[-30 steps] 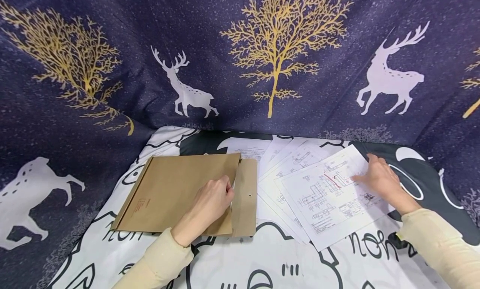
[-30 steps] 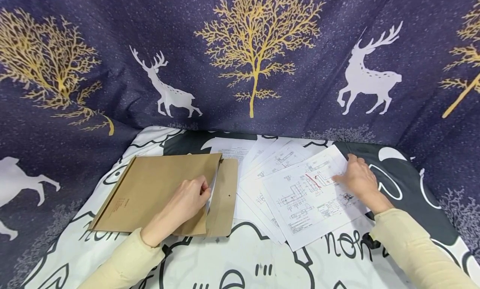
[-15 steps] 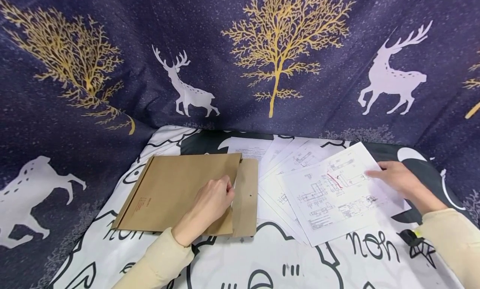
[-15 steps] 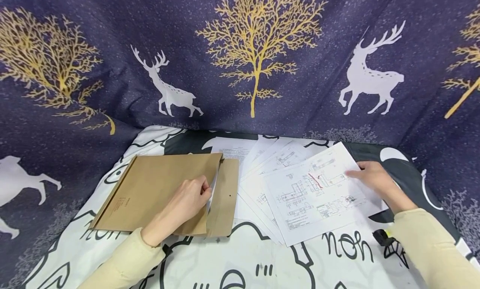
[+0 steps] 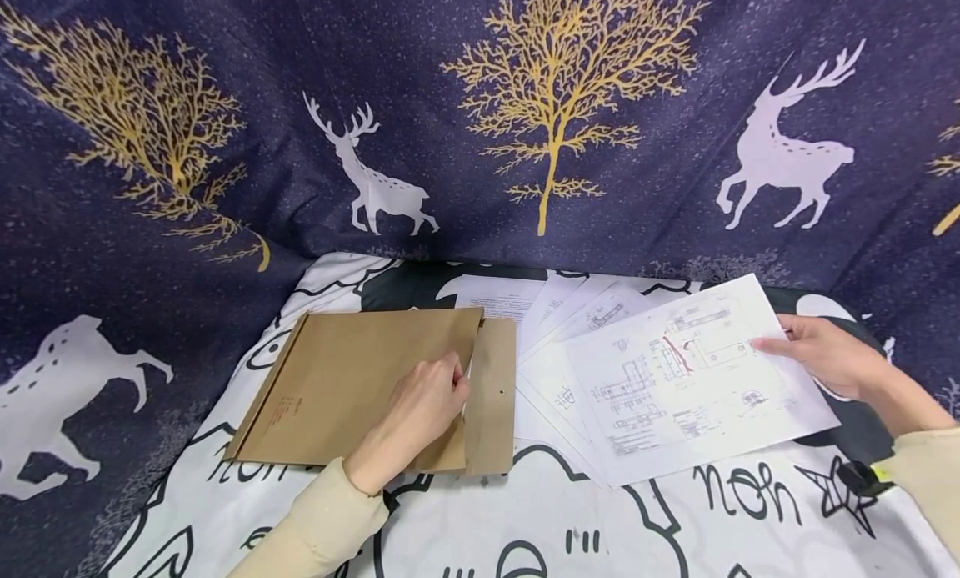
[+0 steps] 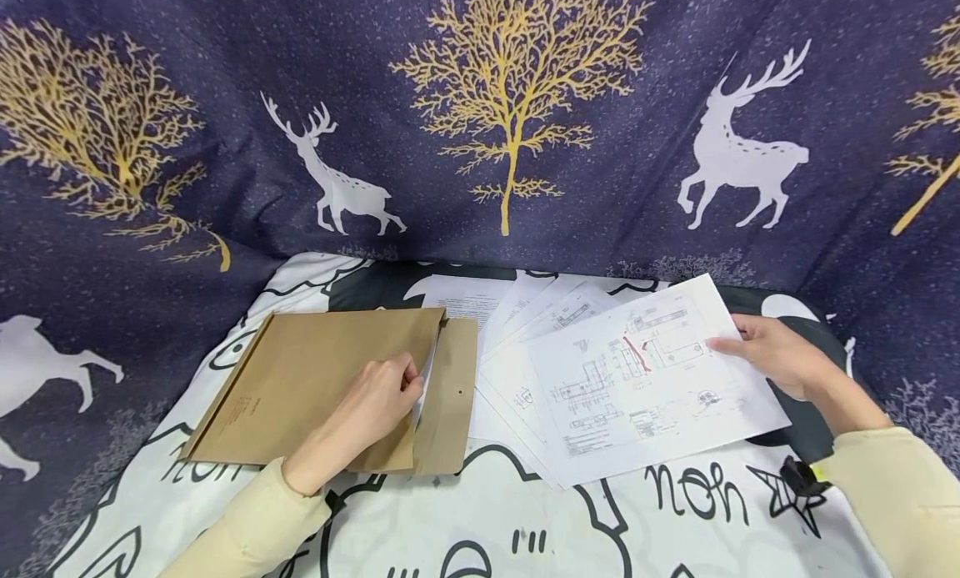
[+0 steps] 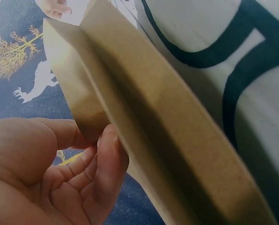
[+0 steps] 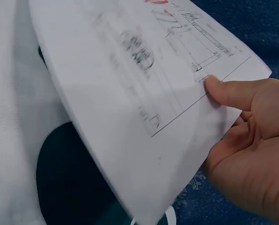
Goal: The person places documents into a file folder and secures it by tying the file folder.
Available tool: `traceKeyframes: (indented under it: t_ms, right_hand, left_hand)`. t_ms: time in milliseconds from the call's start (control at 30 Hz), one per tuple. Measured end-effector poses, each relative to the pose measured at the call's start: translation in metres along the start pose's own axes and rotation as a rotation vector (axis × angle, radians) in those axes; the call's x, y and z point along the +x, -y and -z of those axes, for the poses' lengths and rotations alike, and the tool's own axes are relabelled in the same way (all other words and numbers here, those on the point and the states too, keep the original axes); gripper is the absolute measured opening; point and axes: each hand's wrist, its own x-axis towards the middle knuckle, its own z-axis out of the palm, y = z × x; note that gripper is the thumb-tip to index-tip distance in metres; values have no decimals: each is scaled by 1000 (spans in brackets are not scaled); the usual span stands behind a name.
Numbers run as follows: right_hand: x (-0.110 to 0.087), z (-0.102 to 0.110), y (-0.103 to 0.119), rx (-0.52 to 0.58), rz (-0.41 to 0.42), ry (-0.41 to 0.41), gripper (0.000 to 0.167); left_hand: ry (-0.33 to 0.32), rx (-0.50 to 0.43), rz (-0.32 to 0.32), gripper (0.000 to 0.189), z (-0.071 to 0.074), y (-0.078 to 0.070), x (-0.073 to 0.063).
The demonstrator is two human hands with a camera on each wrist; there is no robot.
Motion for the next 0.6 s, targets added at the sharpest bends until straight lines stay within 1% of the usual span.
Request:
traceKeyframes:
  t_ms: [67,100,233,333,400,533,600]
  right_hand:
    - [-3,5,-1,49,9,25,25]
    - [-4,8,-1,74,9,36,25]
    - [-9,16,-1,144,29,75,36]
    - [-12,19,1,181,37,67,38]
    - [-14,19,4,226,57,72,40]
    - [-16,15,14,260,93,33,38]
    - [-17,12,20,255,103,-1,36]
  left_hand:
    - [-2,-1,-2,14,0,0,0]
    - [-4,-1,-3,14,0,0,0]
    - [-4,-3,-3,13,-1,0,0]
    - [5,1,8,13,0,-1,1]
    - [8,7,13,13,0,-1,0]
    - [7,18,18,13,0,-1,0]
    - [5,19,19,12,0,-2,1]
